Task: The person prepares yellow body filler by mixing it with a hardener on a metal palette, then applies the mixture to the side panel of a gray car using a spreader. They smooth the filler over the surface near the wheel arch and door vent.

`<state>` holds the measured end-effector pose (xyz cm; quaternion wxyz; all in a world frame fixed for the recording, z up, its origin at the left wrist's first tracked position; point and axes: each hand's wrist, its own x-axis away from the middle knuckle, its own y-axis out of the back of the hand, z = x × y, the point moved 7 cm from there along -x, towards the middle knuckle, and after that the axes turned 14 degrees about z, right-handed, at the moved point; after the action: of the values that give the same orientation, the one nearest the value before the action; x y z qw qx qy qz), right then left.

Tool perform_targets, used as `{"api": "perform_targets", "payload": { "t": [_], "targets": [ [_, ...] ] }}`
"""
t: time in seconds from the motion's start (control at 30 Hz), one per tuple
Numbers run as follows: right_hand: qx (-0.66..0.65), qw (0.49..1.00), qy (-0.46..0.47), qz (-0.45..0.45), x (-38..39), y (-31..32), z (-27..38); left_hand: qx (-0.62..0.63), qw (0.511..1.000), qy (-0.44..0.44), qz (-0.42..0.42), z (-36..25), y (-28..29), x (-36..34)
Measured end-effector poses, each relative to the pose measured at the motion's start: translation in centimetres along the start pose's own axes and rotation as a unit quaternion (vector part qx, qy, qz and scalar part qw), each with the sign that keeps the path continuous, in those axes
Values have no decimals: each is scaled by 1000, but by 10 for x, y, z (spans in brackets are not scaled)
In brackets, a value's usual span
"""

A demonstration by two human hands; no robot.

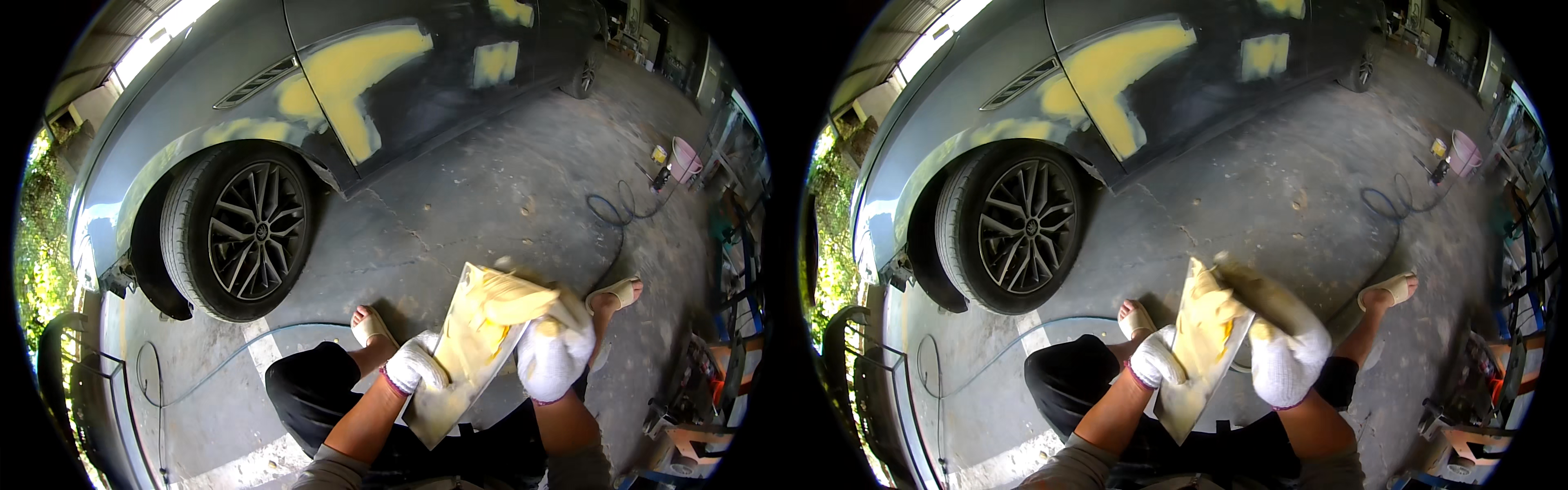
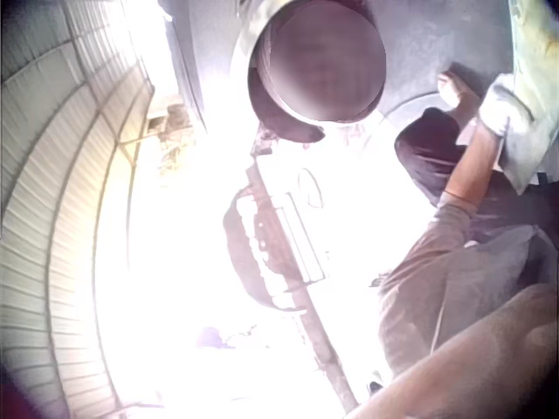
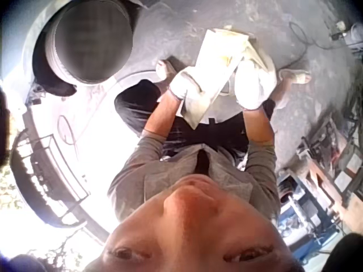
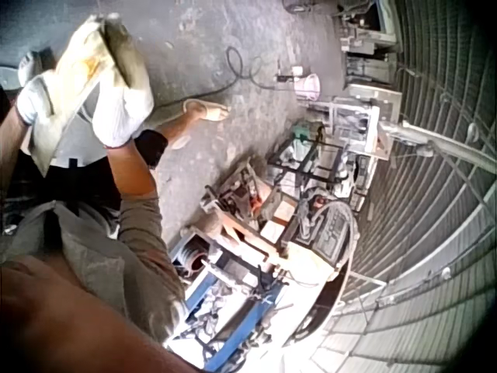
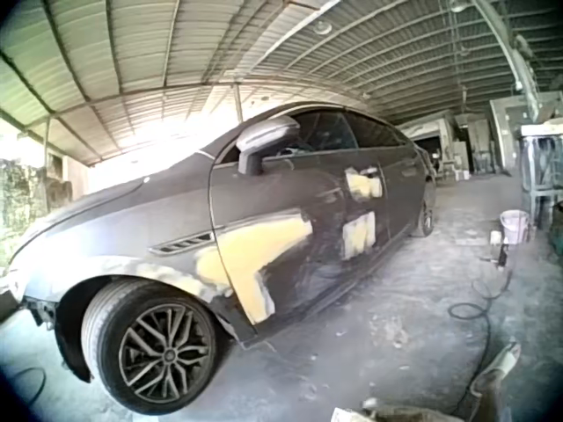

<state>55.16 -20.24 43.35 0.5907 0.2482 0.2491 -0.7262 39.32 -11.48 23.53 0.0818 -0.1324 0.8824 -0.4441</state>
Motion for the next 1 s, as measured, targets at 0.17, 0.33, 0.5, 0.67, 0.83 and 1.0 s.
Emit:
{"api": "perform_targets", "payload": {
  "t": [0.17,0.33,0.5,0.67,0.83,1.0],
  "targets": [
    [172,974,-113,99,-5,-12,-17,-9,997,-47,61,-9,6,12],
    [255,963,-86,2,2,20,-14,-4,994,-102,-45,-44,-25,10],
    [410,904,119,39,-14,-24,16,-288,943,-147,-80,-68,-81,12],
    [334,939,-13,83,14,-16,-18,-539,822,-152,-104,-89,-114,15],
    [-27,967,-202,-154,46,19,-78,-637,754,-93,-132,-76,-128,-2],
    [75,966,-208,-134,69,-4,-92,-775,597,-41,-205,-57,-119,-14]
  ]
}}
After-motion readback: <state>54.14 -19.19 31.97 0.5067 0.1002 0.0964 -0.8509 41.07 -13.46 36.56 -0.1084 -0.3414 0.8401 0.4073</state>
